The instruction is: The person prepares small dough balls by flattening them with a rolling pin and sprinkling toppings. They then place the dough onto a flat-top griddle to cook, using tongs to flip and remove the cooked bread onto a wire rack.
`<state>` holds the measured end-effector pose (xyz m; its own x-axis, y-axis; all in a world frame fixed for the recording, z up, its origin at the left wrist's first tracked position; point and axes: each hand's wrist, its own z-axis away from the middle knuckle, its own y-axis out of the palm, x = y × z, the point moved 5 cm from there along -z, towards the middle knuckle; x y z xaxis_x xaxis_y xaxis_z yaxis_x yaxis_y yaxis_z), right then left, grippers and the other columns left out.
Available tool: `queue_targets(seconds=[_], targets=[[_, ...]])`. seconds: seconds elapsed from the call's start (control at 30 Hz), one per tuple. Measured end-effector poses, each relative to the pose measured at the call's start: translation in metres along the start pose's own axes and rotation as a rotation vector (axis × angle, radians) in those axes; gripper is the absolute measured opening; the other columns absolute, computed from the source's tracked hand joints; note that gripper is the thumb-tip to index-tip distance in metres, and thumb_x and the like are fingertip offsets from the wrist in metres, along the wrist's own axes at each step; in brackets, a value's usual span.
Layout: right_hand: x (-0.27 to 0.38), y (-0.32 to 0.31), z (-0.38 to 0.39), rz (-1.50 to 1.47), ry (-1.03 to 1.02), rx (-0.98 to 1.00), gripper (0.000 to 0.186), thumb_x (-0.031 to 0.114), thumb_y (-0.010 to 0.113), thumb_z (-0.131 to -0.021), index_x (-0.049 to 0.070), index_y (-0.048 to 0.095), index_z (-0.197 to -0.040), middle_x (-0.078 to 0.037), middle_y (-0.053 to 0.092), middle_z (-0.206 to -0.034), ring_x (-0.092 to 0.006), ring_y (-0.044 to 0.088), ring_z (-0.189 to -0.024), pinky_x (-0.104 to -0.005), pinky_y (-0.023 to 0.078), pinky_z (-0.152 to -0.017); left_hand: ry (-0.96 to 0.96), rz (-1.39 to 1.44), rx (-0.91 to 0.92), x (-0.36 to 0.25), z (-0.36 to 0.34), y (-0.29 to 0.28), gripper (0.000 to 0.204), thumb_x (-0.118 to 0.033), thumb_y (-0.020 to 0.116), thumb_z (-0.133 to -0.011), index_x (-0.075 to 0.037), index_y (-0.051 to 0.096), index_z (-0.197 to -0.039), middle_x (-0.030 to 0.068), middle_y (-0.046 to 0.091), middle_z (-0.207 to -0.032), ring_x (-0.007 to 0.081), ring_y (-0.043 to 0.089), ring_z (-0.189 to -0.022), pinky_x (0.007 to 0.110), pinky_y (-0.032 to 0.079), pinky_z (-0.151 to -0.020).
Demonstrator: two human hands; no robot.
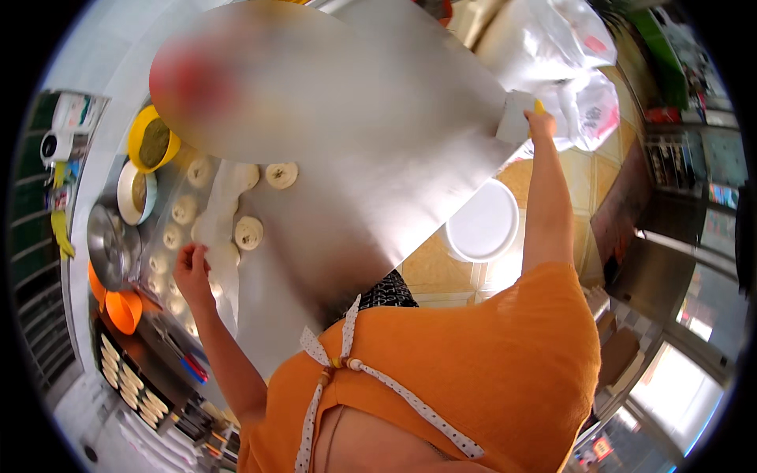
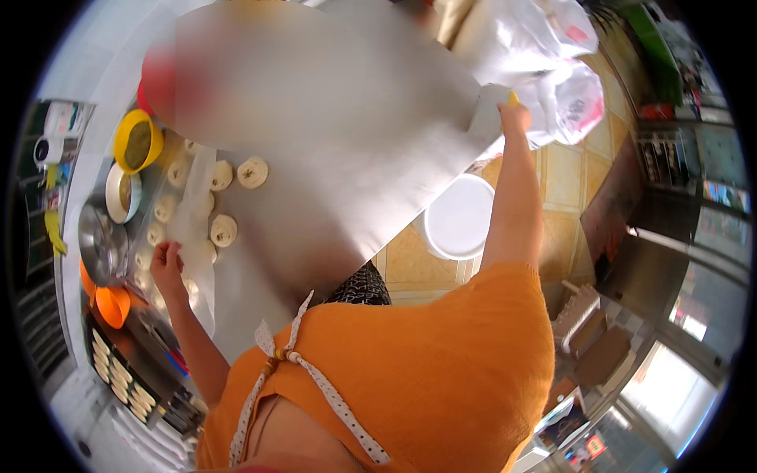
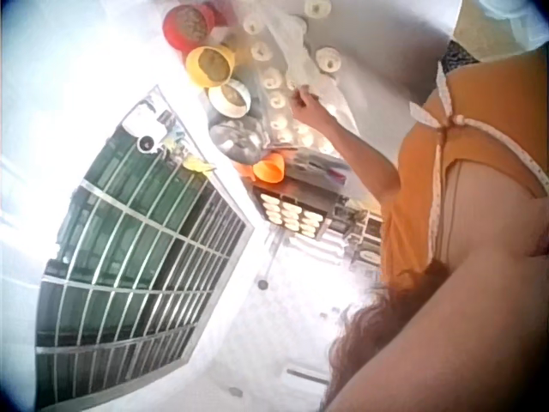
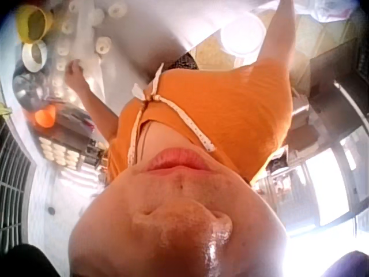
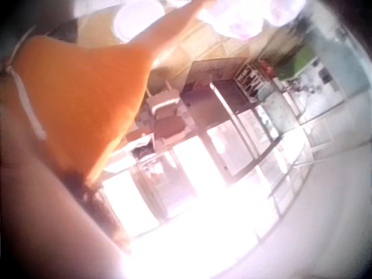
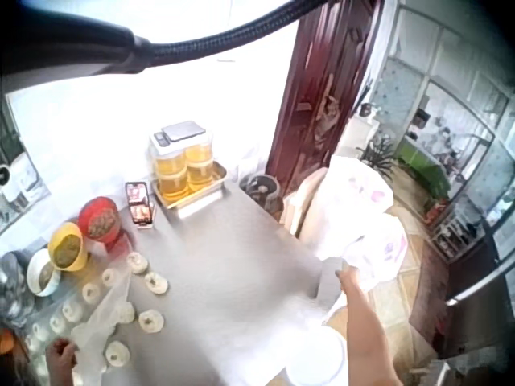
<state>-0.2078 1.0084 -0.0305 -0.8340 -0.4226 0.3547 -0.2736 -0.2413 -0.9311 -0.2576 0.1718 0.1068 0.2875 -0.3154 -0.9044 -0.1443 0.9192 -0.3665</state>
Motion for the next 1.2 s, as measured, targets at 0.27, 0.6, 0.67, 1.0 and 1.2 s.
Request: queue_targets(seconds=[0.27, 0.6, 0.67, 1.0, 1.2], targets=[[0.266, 0.091, 0.142, 0.016, -0.796, 0.359, 0.038, 0.036, 0.073, -0.074, 0.001, 0.064, -0.087, -0.008, 0.062, -0.065, -0.0203, 0.06, -0.057, -0.0368, 0.046, -0.054, 0.126, -0.219, -0.031, -0.021, -0.018, -0.034, 0.022, -0.022, 0.064, -0.086, -0.002, 0.065, -0.095, 0.0, 0.065, -0.079, 0.0046, 0.048, -0.059, 0.02, 0.037, -0.052], [0.203, 0.098, 0.503, -0.26, -0.93, 0.524, 0.029, 0.025, 0.069, -0.072, -0.002, 0.061, -0.079, -0.023, 0.062, -0.073, -0.0413, 0.06, -0.069, -0.0454, 0.047, -0.062, 0.32, -0.142, 0.103, -0.024, -0.019, -0.037, 0.018, -0.022, 0.062, -0.084, -0.004, 0.065, -0.086, -0.0003, 0.065, -0.075, 0.0074, 0.05, -0.059, 0.024, 0.041, -0.055], [0.214, 0.113, 0.56, -0.391, -0.909, 0.497, 0.028, 0.024, 0.067, -0.071, -0.003, 0.06, -0.077, -0.024, 0.062, -0.072, -0.0426, 0.06, -0.068, -0.0466, 0.047, -0.063, 0.395, -0.236, 0.112, -0.042, -0.017, -0.03, 0.019, -0.02, 0.061, -0.08, -0.002, 0.066, -0.084, 0.011, 0.067, -0.078, 0.0217, 0.061, -0.067, 0.034, 0.047, -0.061], [0.122, 0.077, 0.596, -0.328, -0.351, 0.562, 0.027, 0.015, 0.072, -0.067, -0.003, 0.063, -0.084, -0.01, 0.064, -0.074, -0.0196, 0.06, -0.064, -0.0367, 0.048, -0.058, 0.696, -0.294, -0.043, -0.042, -0.024, -0.031, 0.017, -0.018, 0.057, -0.075, -0.003, 0.066, -0.077, 0.0183, 0.064, -0.074, 0.0331, 0.064, -0.07, 0.043, 0.049, -0.062], [0.184, 0.165, 0.65, -0.534, -0.364, 0.585, 0.026, 0.013, 0.072, -0.067, -0.003, 0.061, -0.084, -0.009, 0.062, -0.075, -0.0184, 0.057, -0.065, -0.0348, 0.046, -0.06, 0.677, -0.297, -0.01, -0.058, -0.018, -0.037, 0.015, -0.018, 0.057, -0.074, -0.006, 0.067, -0.074, 0.0162, 0.065, -0.072, 0.0329, 0.064, -0.068, 0.042, 0.049, -0.06]])
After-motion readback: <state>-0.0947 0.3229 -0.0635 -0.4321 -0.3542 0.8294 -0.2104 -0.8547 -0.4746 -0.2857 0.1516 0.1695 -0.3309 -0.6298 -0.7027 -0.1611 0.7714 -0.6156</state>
